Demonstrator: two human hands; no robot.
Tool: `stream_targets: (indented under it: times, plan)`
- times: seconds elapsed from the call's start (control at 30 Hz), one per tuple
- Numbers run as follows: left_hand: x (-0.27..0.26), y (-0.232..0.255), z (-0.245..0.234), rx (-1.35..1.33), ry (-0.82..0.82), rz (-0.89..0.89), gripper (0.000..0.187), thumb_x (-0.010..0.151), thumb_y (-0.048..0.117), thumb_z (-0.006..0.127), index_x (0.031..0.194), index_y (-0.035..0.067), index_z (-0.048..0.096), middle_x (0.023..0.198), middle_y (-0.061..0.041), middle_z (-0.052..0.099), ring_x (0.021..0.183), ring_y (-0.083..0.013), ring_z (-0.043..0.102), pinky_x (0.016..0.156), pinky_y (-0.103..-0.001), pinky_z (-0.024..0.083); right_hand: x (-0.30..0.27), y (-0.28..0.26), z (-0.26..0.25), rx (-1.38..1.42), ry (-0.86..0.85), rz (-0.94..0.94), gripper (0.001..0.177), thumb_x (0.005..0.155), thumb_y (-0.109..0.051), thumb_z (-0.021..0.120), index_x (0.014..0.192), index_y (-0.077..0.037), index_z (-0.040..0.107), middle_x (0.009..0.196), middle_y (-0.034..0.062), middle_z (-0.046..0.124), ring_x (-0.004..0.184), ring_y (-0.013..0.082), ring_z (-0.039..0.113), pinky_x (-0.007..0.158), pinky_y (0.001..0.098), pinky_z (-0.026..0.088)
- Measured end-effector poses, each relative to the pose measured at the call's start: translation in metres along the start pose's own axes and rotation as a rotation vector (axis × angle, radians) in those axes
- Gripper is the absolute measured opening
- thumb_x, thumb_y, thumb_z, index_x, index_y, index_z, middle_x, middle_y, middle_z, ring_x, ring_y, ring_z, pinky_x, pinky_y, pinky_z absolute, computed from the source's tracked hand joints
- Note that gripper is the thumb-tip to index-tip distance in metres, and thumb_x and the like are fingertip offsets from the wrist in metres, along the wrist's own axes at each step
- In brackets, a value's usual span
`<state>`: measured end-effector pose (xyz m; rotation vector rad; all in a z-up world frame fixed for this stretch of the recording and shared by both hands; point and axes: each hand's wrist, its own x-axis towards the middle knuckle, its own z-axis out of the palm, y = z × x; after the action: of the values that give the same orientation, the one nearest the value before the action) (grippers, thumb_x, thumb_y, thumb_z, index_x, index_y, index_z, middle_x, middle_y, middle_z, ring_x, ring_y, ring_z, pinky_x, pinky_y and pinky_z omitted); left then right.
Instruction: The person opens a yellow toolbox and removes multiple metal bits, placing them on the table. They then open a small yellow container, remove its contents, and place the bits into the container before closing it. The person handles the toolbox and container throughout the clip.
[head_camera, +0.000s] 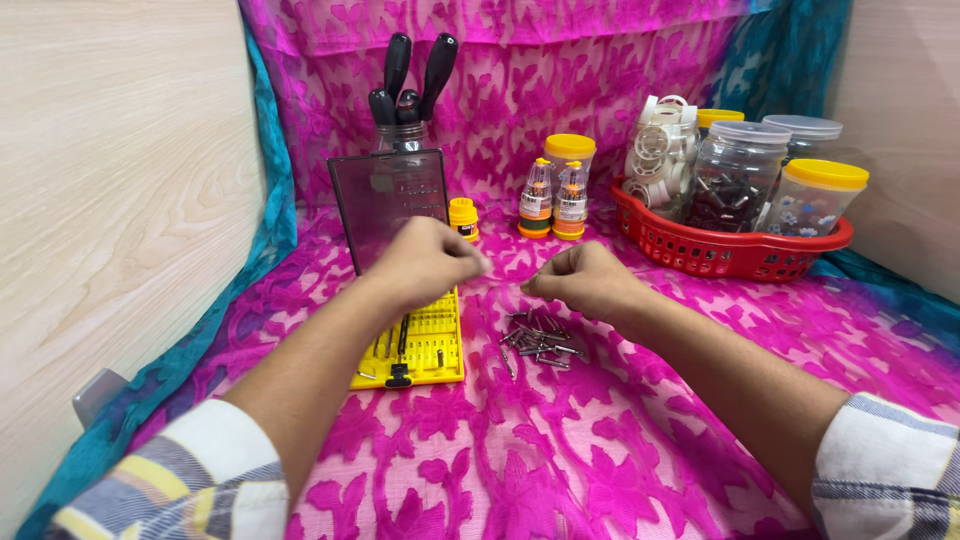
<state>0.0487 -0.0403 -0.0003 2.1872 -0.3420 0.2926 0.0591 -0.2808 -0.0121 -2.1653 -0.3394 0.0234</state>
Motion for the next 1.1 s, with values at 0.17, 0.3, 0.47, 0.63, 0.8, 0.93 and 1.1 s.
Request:
stream_targets:
  times: [0.17, 0.3, 0.47, 0.63, 0.8, 0.93, 1.1]
  plan:
    - [-0.012, -0.032, -0.040, 0.072, 0.123, -0.143, 0.019, 0.084, 0.019, 0.078, 0.094, 0.003, 0.082, 0.087, -0.011, 0.078, 0.076, -0.0153, 0.071, 0.074, -0.035, 0.057, 0.017, 0.000, 0.015, 0.047, -0.040, -0.071, 0.017, 0.083, -0.021, 0.078, 0.087, -0.005, 0.079, 0.070, -0.0025, 0.070, 0.059, 0.0044, 0.055, 0.053, 0.0269, 0.044]
    - [-0.018, -0.047, -0.050, 0.140, 0.120, -0.196, 0.017, 0.084, 0.017, 0.077, 0.093, 0.003, 0.081, 0.085, -0.011, 0.079, 0.076, -0.0160, 0.072, 0.074, -0.035, 0.058, 0.035, -0.003, 0.036, 0.037, -0.140, -0.211, 0.026, 0.089, -0.021, 0.078, 0.085, 0.005, 0.077, 0.071, 0.0016, 0.066, 0.061, 0.0068, 0.053, 0.056, 0.0280, 0.045]
    - [-0.017, -0.048, -0.040, 0.177, 0.072, -0.174, 0.016, 0.082, 0.017, 0.077, 0.093, 0.007, 0.083, 0.084, -0.010, 0.079, 0.076, -0.0159, 0.073, 0.075, -0.034, 0.058, 0.057, -0.016, 0.068, 0.035, -0.179, -0.160, 0.021, 0.087, -0.021, 0.074, 0.095, -0.002, 0.079, 0.076, 0.0022, 0.073, 0.063, 0.0088, 0.059, 0.058, 0.0300, 0.049]
    - [-0.016, -0.041, -0.036, 0.247, 0.032, -0.155, 0.016, 0.080, 0.020, 0.079, 0.092, 0.010, 0.083, 0.084, -0.009, 0.080, 0.078, -0.0165, 0.074, 0.076, -0.034, 0.057, 0.066, -0.024, 0.082, -0.086, -0.158, -0.271, 0.021, 0.085, -0.023, 0.078, 0.093, -0.004, 0.081, 0.075, 0.0024, 0.076, 0.064, 0.0053, 0.063, 0.062, 0.0264, 0.052]
    - [-0.015, -0.038, -0.036, 0.272, 0.010, -0.186, 0.018, 0.080, 0.023, 0.078, 0.091, 0.010, 0.084, 0.084, -0.011, 0.079, 0.076, -0.0187, 0.075, 0.076, -0.036, 0.058, 0.066, -0.027, 0.091, -0.158, -0.097, -0.140, 0.023, 0.085, -0.027, 0.078, 0.090, -0.005, 0.081, 0.071, 0.0078, 0.071, 0.059, 0.0127, 0.058, 0.056, 0.0349, 0.049]
    - [-0.014, -0.040, -0.036, 0.281, 0.022, -0.191, 0.019, 0.082, 0.025, 0.078, 0.091, 0.008, 0.083, 0.083, -0.012, 0.079, 0.076, -0.0197, 0.075, 0.076, -0.036, 0.057, 0.066, -0.031, 0.097, -0.207, -0.039, -0.175, 0.025, 0.081, -0.028, 0.079, 0.087, -0.004, 0.081, 0.073, 0.0086, 0.074, 0.062, 0.0124, 0.064, 0.061, 0.0339, 0.053]
    - [-0.012, -0.043, -0.035, 0.275, 0.009, -0.174, 0.020, 0.081, 0.024, 0.076, 0.091, 0.009, 0.083, 0.085, -0.012, 0.079, 0.078, -0.0201, 0.076, 0.077, -0.036, 0.058, 0.059, -0.040, 0.102, -0.153, 0.110, -0.178, 0.028, 0.076, -0.028, 0.081, 0.085, -0.002, 0.079, 0.074, 0.0084, 0.075, 0.066, 0.0107, 0.071, 0.066, 0.0325, 0.056]
